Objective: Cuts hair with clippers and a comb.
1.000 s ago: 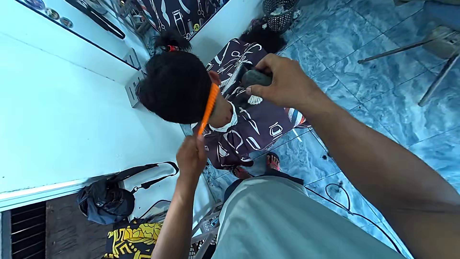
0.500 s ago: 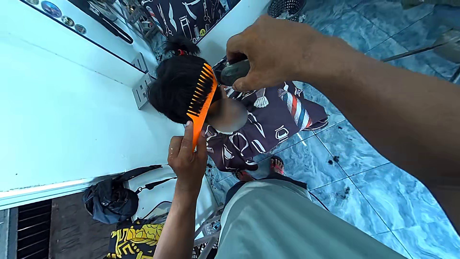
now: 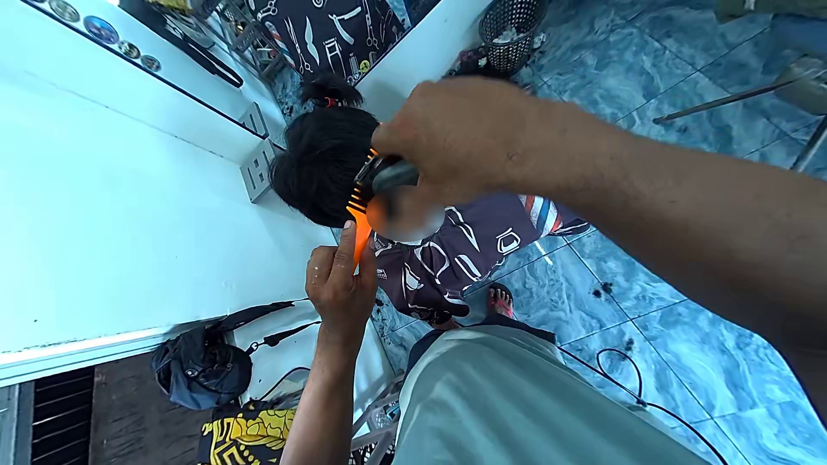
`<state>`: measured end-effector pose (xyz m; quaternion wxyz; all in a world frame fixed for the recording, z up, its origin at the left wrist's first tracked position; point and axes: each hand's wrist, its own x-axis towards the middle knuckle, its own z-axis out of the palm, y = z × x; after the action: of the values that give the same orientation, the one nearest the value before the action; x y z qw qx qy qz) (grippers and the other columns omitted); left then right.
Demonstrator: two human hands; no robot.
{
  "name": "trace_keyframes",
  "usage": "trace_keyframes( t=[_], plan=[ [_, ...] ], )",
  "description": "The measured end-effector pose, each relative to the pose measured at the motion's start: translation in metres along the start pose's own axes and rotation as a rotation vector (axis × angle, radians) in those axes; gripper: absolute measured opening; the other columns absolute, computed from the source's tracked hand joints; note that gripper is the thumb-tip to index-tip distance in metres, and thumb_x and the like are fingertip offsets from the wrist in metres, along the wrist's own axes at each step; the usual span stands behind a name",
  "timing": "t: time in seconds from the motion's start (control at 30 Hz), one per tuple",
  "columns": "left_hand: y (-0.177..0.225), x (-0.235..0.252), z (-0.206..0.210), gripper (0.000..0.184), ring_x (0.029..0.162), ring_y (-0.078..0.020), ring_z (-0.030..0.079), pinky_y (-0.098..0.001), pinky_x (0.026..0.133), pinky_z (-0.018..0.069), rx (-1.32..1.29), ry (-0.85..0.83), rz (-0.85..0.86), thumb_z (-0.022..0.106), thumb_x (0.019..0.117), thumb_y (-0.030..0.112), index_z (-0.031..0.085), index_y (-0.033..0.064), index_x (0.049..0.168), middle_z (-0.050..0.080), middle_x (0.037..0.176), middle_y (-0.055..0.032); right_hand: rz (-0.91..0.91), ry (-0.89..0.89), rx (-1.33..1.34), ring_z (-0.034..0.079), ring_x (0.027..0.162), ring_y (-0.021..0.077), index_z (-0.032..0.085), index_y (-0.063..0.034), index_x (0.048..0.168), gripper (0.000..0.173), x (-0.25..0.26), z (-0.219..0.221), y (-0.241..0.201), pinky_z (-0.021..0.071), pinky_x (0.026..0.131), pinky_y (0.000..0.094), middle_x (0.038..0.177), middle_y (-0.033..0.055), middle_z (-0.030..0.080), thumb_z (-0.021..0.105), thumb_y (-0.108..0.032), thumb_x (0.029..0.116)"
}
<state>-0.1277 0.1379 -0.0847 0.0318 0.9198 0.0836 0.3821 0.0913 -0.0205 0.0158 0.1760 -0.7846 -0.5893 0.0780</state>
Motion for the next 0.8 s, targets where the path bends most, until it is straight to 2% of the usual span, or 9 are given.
trace_keyframes(
  t=[0.07, 0.1, 0.2, 0.27, 0.33, 0.4, 0.53, 0.63, 0.8],
  plan=[
    [-0.006, 0.012, -0.013, 0.038, 0.077, -0.0225, 0.066, -0.0357, 0.069, 0.0562, 0.001, -0.002, -0.113, 0.074, 0.0954, 0.022, 0.071, 0.0006, 0.127, 0.068, 0.088, -0.0162, -0.048, -0.018, 0.045, 0.064, 0.079, 0.0232, 0.066, -0.0174, 0.106, 0.039, -0.004, 0.010, -0.003, 0.0524, 0.063, 0.0475, 0.086, 0.0026, 0.062, 0.078, -0.047, 0.0827],
    [-0.009, 0.023, -0.022, 0.036, 0.079, -0.0189, 0.067, -0.0342, 0.071, 0.0575, -0.041, 0.005, -0.212, 0.066, 0.1012, 0.022, 0.068, -0.0009, 0.129, 0.069, 0.093, -0.0147, -0.036, -0.017, 0.070, 0.065, 0.080, 0.0240, 0.066, -0.0162, 0.106, 0.039, -0.010, 0.017, 0.000, 0.0532, 0.064, 0.0482, 0.087, 0.0035, 0.063, 0.077, -0.047, 0.0843],
    [-0.006, 0.055, -0.028, 0.037, 0.053, -0.0060, 0.056, -0.0249, 0.048, 0.0509, -0.337, 0.015, -0.451, 0.036, 0.1138, 0.025, 0.064, 0.0014, 0.116, 0.066, 0.079, 0.0000, 0.160, 0.086, 0.232, 0.067, 0.081, 0.0281, 0.066, -0.0117, 0.109, 0.039, -0.033, 0.044, 0.033, 0.0547, 0.069, 0.0533, 0.087, 0.0078, 0.067, 0.076, -0.042, 0.0861],
    [0.001, 0.057, -0.021, 0.042, 0.050, -0.0076, 0.054, -0.0271, 0.047, 0.0490, -0.418, -0.156, -0.497, 0.029, 0.1147, 0.030, 0.061, 0.0030, 0.113, 0.070, 0.081, -0.0016, 0.357, 0.168, 0.391, 0.069, 0.088, 0.0307, 0.066, -0.0097, 0.118, 0.044, -0.045, 0.067, 0.059, 0.0561, 0.077, 0.0579, 0.096, 0.0114, 0.070, 0.077, -0.040, 0.0883],
    [-0.003, 0.035, -0.006, 0.044, 0.052, -0.0115, 0.054, -0.0312, 0.049, 0.0493, -0.331, -0.296, -0.416, 0.031, 0.1142, 0.029, 0.063, -0.0012, 0.110, 0.067, 0.077, -0.0060, 0.484, 0.278, 0.584, 0.070, 0.090, 0.0270, 0.065, -0.0104, 0.121, 0.048, -0.054, 0.089, 0.078, 0.0573, 0.081, 0.0564, 0.101, 0.0102, 0.071, 0.080, -0.040, 0.0874],
    [-0.016, -0.004, 0.010, 0.043, 0.059, -0.0136, 0.058, -0.0324, 0.056, 0.0528, -0.206, -0.334, -0.262, 0.035, 0.1129, 0.025, 0.066, -0.0034, 0.106, 0.063, 0.073, -0.0079, 0.524, 0.382, 0.741, 0.071, 0.089, 0.0202, 0.063, -0.0095, 0.121, 0.048, -0.061, 0.107, 0.090, 0.0595, 0.082, 0.0478, 0.101, 0.0077, 0.072, 0.081, -0.037, 0.0867],
    [-0.037, -0.072, 0.030, 0.044, 0.076, -0.0230, 0.065, -0.0394, 0.066, 0.0563, -0.087, -0.392, -0.062, 0.052, 0.1067, 0.035, 0.068, 0.0044, 0.133, 0.066, 0.089, -0.0145, 0.560, 0.414, 0.813, 0.071, 0.086, 0.0176, 0.065, -0.0100, 0.118, 0.048, -0.064, 0.119, 0.093, 0.0602, 0.079, 0.0452, 0.098, 0.0055, 0.073, 0.085, -0.035, 0.0815],
    [-0.036, -0.081, 0.034, 0.040, 0.076, -0.0218, 0.064, -0.0363, 0.070, 0.0546, -0.067, -0.324, -0.014, 0.069, 0.0981, 0.034, 0.073, 0.0070, 0.127, 0.067, 0.084, -0.0116, 0.480, 0.316, 0.689, 0.070, 0.088, 0.0194, 0.067, -0.0127, 0.117, 0.049, -0.056, 0.110, 0.086, 0.0590, 0.080, 0.0488, 0.099, 0.0045, 0.072, 0.084, -0.040, 0.0793],
    [-0.023, -0.054, 0.026, 0.033, 0.074, -0.0228, 0.062, -0.0374, 0.070, 0.0501, 0.021, -0.069, 0.026, 0.076, 0.0937, 0.023, 0.075, 0.0047, 0.122, 0.066, 0.078, -0.0113, 0.268, 0.167, 0.408, 0.069, 0.090, 0.0246, 0.069, -0.0144, 0.115, 0.042, -0.032, 0.088, 0.070, 0.0561, 0.078, 0.0517, 0.096, 0.0060, 0.071, 0.079, -0.040, 0.0827]
  ],
)
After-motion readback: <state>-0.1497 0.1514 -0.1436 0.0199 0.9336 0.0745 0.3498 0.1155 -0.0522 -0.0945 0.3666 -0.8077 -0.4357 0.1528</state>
